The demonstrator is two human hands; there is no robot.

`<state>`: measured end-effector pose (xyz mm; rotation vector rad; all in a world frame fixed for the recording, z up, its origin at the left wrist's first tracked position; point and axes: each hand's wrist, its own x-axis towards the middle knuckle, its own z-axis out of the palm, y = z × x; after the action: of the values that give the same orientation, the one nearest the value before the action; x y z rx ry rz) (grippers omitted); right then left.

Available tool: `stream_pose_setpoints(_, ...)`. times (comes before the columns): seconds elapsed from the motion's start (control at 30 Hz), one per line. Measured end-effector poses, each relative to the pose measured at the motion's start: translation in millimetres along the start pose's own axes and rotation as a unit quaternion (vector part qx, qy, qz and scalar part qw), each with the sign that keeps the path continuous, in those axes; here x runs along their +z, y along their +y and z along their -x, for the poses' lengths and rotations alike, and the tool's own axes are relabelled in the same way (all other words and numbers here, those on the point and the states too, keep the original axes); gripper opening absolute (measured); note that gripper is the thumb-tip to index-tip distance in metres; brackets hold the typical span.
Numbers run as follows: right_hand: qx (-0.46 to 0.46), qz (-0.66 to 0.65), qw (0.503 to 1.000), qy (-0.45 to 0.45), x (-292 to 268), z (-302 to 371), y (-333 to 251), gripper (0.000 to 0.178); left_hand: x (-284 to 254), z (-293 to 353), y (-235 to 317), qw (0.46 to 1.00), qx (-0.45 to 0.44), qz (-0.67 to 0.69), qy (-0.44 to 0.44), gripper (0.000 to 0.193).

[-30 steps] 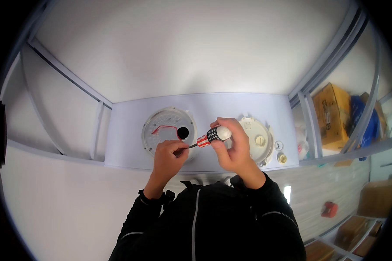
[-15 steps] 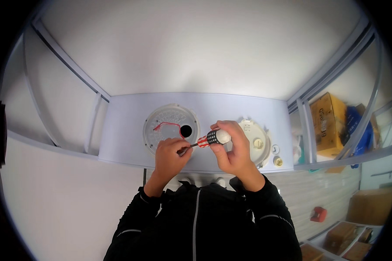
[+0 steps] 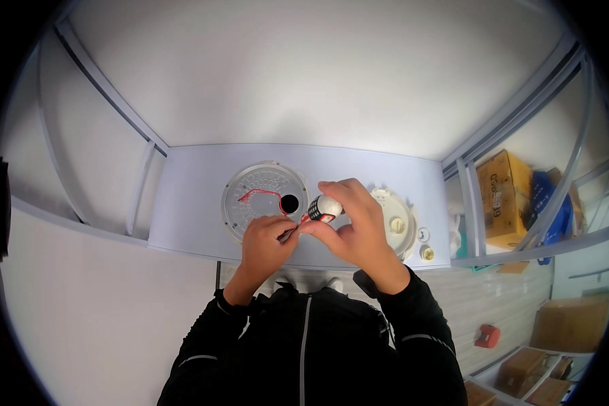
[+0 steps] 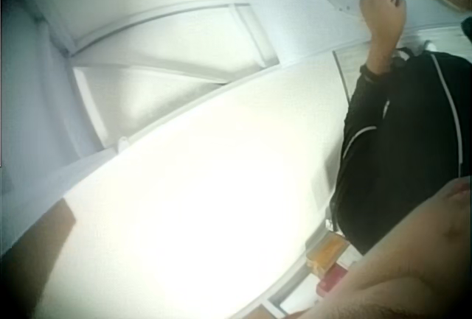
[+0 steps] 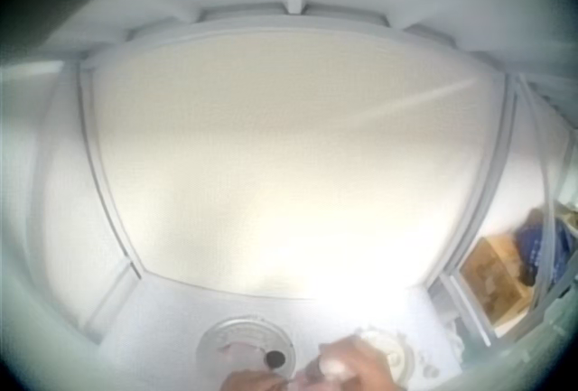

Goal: The person uses a screwdriver to tighten screws on the lid of a white appliance, then flips the lid and continues to tighten screws on the underside. The person works methodically on each screw in sequence.

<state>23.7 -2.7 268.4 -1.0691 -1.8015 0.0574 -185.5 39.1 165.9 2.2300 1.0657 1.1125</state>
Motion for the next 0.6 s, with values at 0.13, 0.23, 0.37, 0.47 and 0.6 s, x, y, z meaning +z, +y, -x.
stream_pose_setpoints(0.13,0.008,0.040,0.999,0.030,6,-5,-1,0.073,1,1,0,1.000,0.006,0.010,0.001,0.008)
stream_pose_setpoints(0.23,0.084,0.058,0.994,0.031,13,-9,-5,0.074,1,2,-2,1.000,0.009,0.009,0.007,0.008)
stream_pose_setpoints(0.37,0.159,0.000,0.986,0.047,29,-14,-9,0.072,0,2,-1,1.000,0.001,0.011,0.003,0.008)
stream_pose_setpoints(0.47,-0.016,0.031,0.998,0.042,30,-19,2,0.065,-2,-1,5,1.000,-0.013,0.014,0.002,0.006)
stream_pose_setpoints(0.6,-0.057,0.065,0.996,-0.013,25,-21,-8,0.065,-2,-1,3,1.000,-0.021,0.005,-0.013,0.007)
